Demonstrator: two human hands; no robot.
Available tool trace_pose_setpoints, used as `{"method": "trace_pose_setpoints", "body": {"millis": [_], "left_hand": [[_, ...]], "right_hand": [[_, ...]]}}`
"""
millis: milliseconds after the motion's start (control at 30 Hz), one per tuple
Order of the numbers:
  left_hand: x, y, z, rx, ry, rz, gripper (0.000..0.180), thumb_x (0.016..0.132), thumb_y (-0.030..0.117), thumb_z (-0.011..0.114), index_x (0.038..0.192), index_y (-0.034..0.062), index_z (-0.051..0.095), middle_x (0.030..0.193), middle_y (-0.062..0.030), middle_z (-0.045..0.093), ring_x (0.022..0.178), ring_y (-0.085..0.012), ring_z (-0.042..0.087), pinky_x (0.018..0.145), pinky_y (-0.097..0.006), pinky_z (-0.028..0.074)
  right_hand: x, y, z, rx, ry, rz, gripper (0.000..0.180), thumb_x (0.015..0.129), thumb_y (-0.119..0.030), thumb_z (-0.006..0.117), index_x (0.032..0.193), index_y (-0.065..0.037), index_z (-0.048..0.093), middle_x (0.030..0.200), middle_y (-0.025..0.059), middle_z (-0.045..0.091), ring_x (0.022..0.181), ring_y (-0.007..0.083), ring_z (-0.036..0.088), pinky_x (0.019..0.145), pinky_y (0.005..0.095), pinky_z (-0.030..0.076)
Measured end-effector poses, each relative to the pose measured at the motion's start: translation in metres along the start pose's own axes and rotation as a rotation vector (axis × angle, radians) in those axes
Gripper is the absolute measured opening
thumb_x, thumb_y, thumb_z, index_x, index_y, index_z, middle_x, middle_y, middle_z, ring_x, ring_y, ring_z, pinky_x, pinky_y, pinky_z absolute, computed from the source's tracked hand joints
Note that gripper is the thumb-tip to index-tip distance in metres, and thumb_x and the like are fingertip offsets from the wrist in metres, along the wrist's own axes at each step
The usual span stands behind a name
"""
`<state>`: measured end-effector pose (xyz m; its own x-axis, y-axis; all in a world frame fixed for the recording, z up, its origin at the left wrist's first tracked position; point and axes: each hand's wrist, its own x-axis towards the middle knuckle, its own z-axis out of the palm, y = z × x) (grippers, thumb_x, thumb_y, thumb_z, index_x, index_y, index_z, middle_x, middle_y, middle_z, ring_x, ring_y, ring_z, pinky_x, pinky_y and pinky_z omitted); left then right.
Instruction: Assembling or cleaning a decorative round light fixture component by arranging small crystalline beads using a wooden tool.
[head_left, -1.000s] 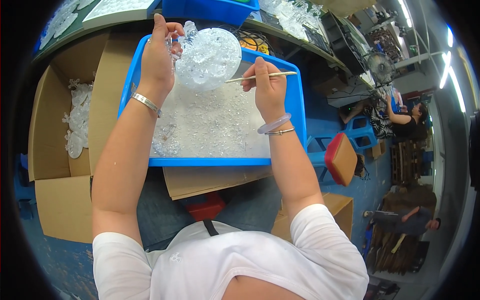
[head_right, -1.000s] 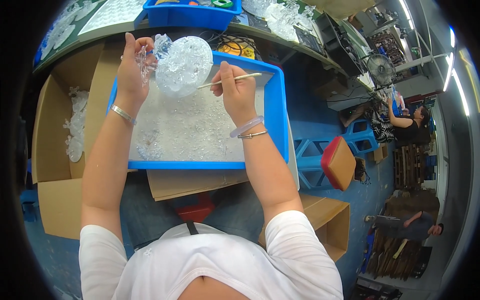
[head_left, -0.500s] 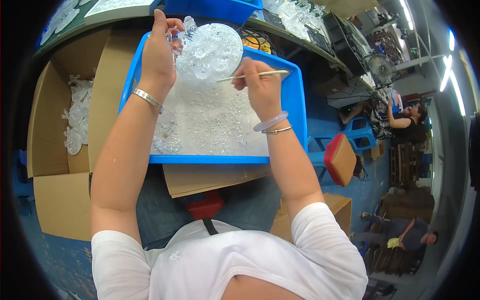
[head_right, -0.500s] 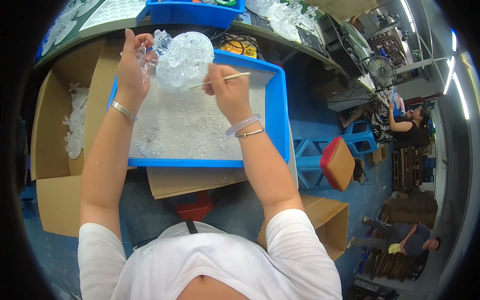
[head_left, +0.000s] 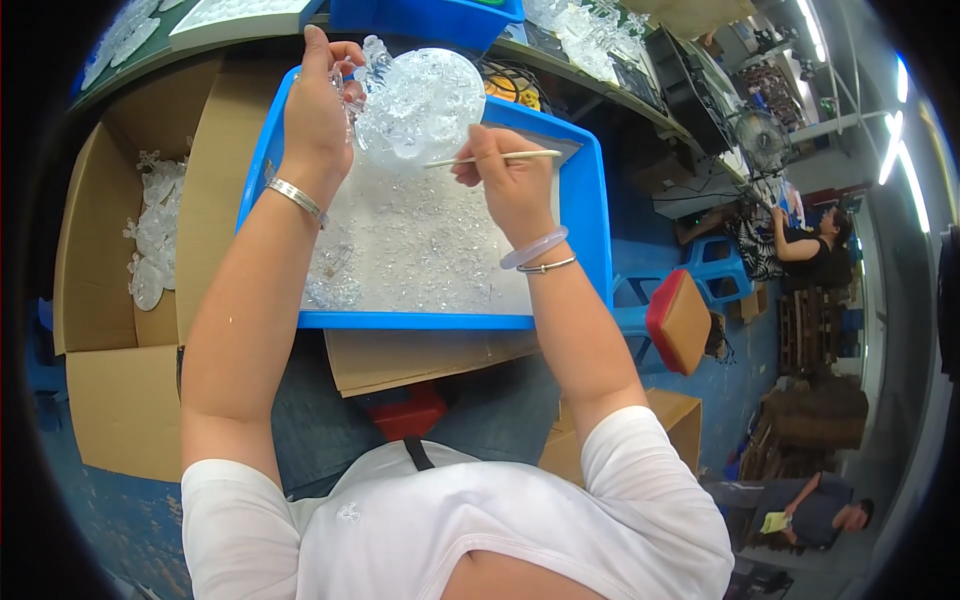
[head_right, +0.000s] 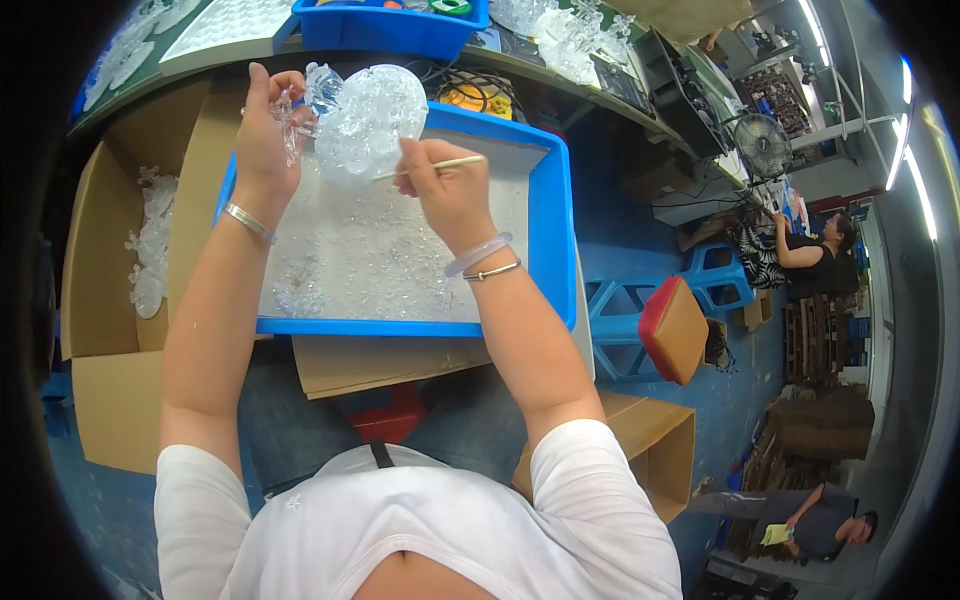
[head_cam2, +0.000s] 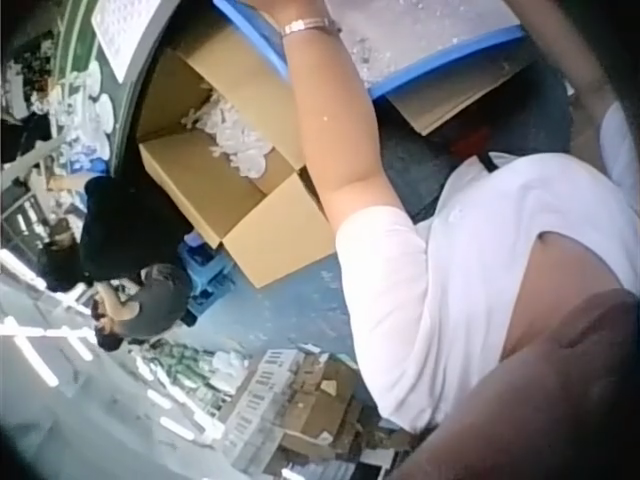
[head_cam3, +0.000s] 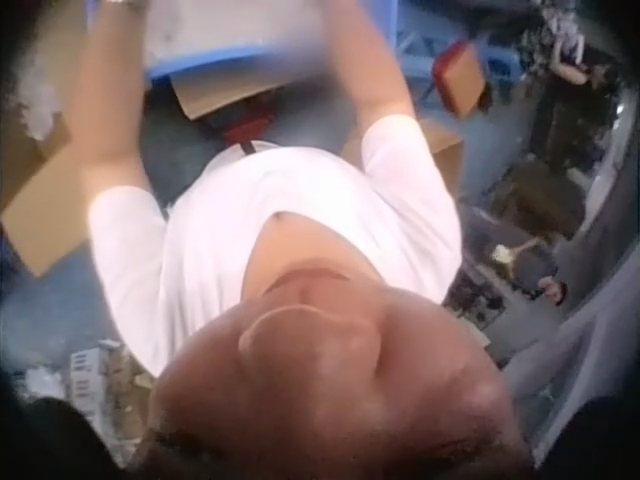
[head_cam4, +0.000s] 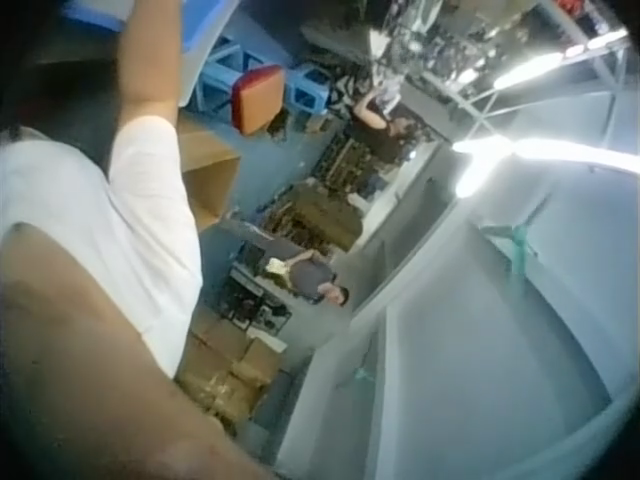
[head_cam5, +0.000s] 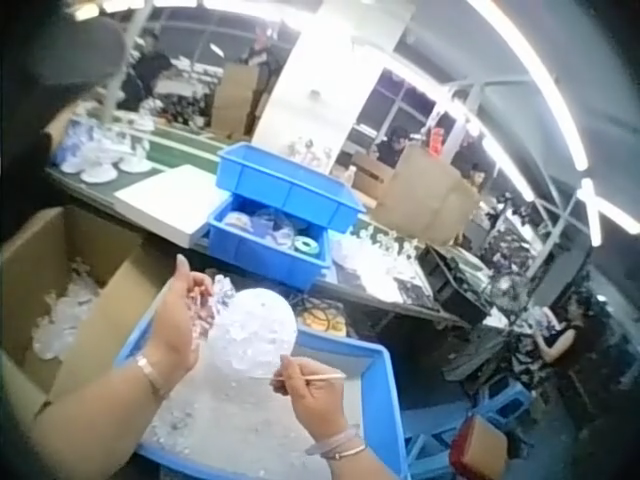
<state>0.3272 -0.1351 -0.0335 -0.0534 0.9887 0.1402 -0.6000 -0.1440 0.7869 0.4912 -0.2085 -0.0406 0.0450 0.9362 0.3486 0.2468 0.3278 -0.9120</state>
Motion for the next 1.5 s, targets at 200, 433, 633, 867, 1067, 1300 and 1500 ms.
{"method": "trace_pose_setpoints", "body": {"millis": [200, 433, 633, 867, 1067, 1300, 1500], "left_hand": [[-0.001, 0.0, 0.0, 0.041, 0.048, 0.019, 0.047, 0.083, 0.05, 0.036, 0.067, 0.0079, 0.05, 0.067, 0.0022, 0.04, 0.052, -0.0046, 0.03, 0.052, -0.015, 0.026], [0.001, 0.001, -0.002, 0.046, 0.066, 0.039, 0.047, 0.083, 0.05, 0.037, 0.067, 0.0079, 0.05, 0.07, 0.0005, 0.039, 0.052, -0.0047, 0.029, 0.052, -0.015, 0.026], [0.0, 0.003, -0.002, 0.04, 0.076, 0.033, 0.046, 0.084, 0.048, 0.036, 0.07, 0.0071, 0.05, 0.072, -0.0007, 0.04, 0.053, -0.006, 0.03, 0.054, -0.017, 0.028], [0.001, 0.008, -0.002, -0.194, 0.083, -0.002, 0.043, 0.084, 0.047, 0.038, 0.075, 0.0064, 0.051, 0.073, -0.0008, 0.039, 0.056, -0.0067, 0.034, 0.058, -0.02, 0.034], [0.002, 0.006, -0.002, -0.363, 0.013, -0.123, 0.027, 0.081, 0.034, 0.05, 0.078, 0.0076, 0.051, 0.074, 0.0001, 0.04, 0.06, -0.0073, 0.039, 0.06, -0.021, 0.036], [-0.007, 0.004, 0.014, -0.237, -0.054, -0.158, 0.021, 0.079, 0.018, 0.054, 0.098, 0.0085, 0.049, 0.083, 0.0008, 0.048, 0.073, -0.0087, 0.045, 0.071, -0.025, 0.039], [-0.004, -0.004, 0.008, 0.006, -0.177, -0.143, 0.035, 0.078, 0.029, 0.057, 0.107, 0.0117, 0.047, 0.096, -0.001, 0.045, 0.078, -0.0098, 0.044, 0.074, -0.026, 0.037]], "right_hand": [[-0.001, 0.004, -0.001, -0.013, 0.021, -0.069, 0.03, 0.083, -0.023, 0.05, 0.066, 0.0, 0.057, 0.057, 0.0059, 0.057, 0.05, 0.0089, 0.055, 0.046, 0.0179, 0.043], [0.001, 0.001, -0.006, -0.003, 0.091, -0.068, 0.029, 0.083, -0.023, 0.052, 0.067, 0.001, 0.058, 0.057, 0.0061, 0.057, 0.049, 0.0079, 0.053, 0.045, 0.0173, 0.042], [-0.001, 0.0, 0.0, -0.01, 0.073, -0.039, 0.036, 0.085, -0.029, 0.047, 0.064, -0.001, 0.056, 0.052, 0.0035, 0.053, 0.045, 0.0062, 0.05, 0.042, 0.0162, 0.039], [0.008, 0.006, -0.006, -0.01, 0.188, 0.024, 0.036, 0.087, -0.033, 0.039, 0.093, -0.001, 0.055, 0.073, 0.0076, 0.06, 0.052, 0.0083, 0.054, 0.044, 0.0168, 0.04], [0.006, 0.007, -0.001, 0.2, -0.127, 0.155, 0.033, 0.088, -0.025, 0.039, 0.106, 0.0, 0.05, 0.093, 0.0106, 0.058, 0.081, 0.0169, 0.058, 0.062, 0.0246, 0.047], [0.009, 0.007, -0.004, 0.28, 0.053, 0.08, 0.031, 0.086, -0.02, 0.042, 0.107, 0.001, 0.05, 0.092, 0.0092, 0.058, 0.082, 0.0153, 0.057, 0.066, 0.0254, 0.048], [0.009, 0.009, -0.008, 0.27, 0.108, 0.095, 0.031, 0.086, -0.021, 0.043, 0.104, 0.002, 0.051, 0.092, 0.0103, 0.058, 0.081, 0.0157, 0.058, 0.065, 0.0257, 0.049]]}}
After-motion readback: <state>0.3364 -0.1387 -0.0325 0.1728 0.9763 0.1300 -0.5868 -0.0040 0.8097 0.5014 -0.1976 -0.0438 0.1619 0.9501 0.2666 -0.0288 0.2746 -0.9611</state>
